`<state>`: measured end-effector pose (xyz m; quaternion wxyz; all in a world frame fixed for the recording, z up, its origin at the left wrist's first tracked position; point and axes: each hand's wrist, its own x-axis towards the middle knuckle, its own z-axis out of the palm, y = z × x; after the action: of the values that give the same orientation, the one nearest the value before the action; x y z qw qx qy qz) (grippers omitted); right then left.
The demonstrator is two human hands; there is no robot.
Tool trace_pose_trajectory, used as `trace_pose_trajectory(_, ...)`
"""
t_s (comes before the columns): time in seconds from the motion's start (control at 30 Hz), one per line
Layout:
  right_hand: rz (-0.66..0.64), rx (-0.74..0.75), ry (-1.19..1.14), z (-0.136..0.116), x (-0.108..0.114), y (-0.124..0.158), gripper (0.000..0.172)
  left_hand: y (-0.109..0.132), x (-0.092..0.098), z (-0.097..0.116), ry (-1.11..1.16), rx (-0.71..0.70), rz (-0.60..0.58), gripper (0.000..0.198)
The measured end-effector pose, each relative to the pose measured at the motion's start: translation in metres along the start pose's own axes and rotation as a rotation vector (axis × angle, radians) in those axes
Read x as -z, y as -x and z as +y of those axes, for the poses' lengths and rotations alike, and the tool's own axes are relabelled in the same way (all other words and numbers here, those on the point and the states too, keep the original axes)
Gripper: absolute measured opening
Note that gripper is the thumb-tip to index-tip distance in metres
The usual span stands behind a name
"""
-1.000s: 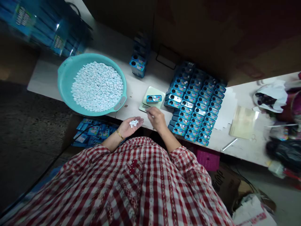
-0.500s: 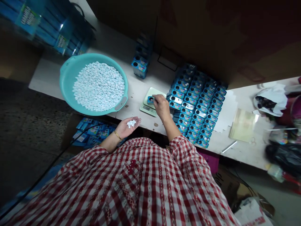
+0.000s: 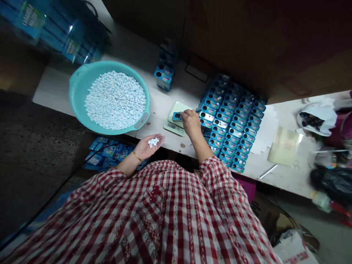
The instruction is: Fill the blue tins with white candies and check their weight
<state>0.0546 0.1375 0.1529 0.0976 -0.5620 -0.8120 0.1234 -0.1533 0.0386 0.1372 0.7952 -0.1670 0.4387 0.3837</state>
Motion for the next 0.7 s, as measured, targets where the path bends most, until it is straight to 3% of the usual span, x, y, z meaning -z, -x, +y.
trace_pose_trajectory(0.2, -0.066, 0.018, -0.062, -0.021, 0.001, -0.002, 0.030, 0.002, -0.006, 0.002, -0.001, 0.012, -0.019, 0.027)
trace_pose_trajectory(0.27, -0.079, 0.081, -0.099, -0.039, 0.001, 0.012, 0.028, 0.003, -0.009, 0.001, 0.023, 0.014, -0.060, 0.028)
trace_pose_trajectory(0.37, -0.201, 0.253, -0.163, -0.075, -0.004, 0.040, 0.026, 0.002, -0.010, -0.001, 0.074, 0.023, -0.092, 0.030)
trace_pose_trajectory(0.47, -0.319, 0.286, -0.122, -0.101, -0.011, 0.062, 0.030, 0.002, -0.005, -0.005, 0.087, 0.058, -0.082, 0.033)
trace_pose_trajectory(0.57, -0.375, 0.231, -0.136, -0.104, -0.016, 0.070, 0.029, 0.003, -0.001, -0.010, 0.085, 0.059, -0.084, 0.034)
trace_pose_trajectory(0.7, -0.356, 0.229, -0.209, -0.091, -0.021, 0.072, 0.025, 0.004, -0.003, -0.012, 0.068, 0.064, -0.068, 0.029)
